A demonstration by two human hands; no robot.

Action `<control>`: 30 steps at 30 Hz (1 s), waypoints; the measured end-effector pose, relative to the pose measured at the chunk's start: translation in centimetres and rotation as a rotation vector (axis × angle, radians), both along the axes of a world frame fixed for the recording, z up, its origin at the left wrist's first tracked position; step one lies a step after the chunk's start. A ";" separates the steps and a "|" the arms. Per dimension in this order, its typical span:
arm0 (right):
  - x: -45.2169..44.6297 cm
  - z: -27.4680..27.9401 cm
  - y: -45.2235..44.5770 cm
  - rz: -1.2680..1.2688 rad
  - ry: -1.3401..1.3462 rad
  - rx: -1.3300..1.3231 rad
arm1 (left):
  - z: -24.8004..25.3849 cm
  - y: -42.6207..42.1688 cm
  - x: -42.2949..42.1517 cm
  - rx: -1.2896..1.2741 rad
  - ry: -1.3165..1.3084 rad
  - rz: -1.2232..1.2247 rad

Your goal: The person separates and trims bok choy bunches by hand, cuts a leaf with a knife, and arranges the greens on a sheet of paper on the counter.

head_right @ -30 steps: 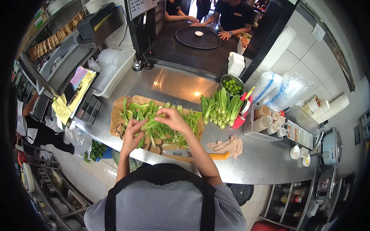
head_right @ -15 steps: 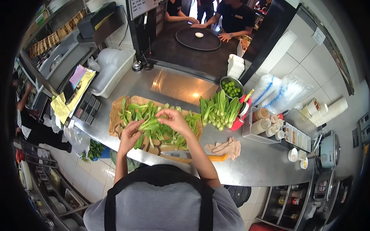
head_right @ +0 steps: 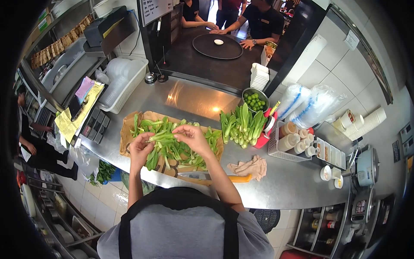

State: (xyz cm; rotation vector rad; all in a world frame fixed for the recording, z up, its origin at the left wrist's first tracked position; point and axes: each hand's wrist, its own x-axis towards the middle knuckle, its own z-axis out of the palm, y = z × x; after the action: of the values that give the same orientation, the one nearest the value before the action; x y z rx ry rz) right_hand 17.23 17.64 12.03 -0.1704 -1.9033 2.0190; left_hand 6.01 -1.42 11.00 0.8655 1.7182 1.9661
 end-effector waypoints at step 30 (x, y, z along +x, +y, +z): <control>0.8 -0.7 -1.7 0.026 -0.091 -0.135 | -4.0 -0.8 -0.4 -0.048 0.083 0.083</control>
State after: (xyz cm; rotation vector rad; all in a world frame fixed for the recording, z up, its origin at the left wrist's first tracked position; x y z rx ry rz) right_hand 18.05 15.92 11.32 -0.2774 -1.8310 2.1932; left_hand 5.58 -2.24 7.05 0.8832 1.8684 1.9585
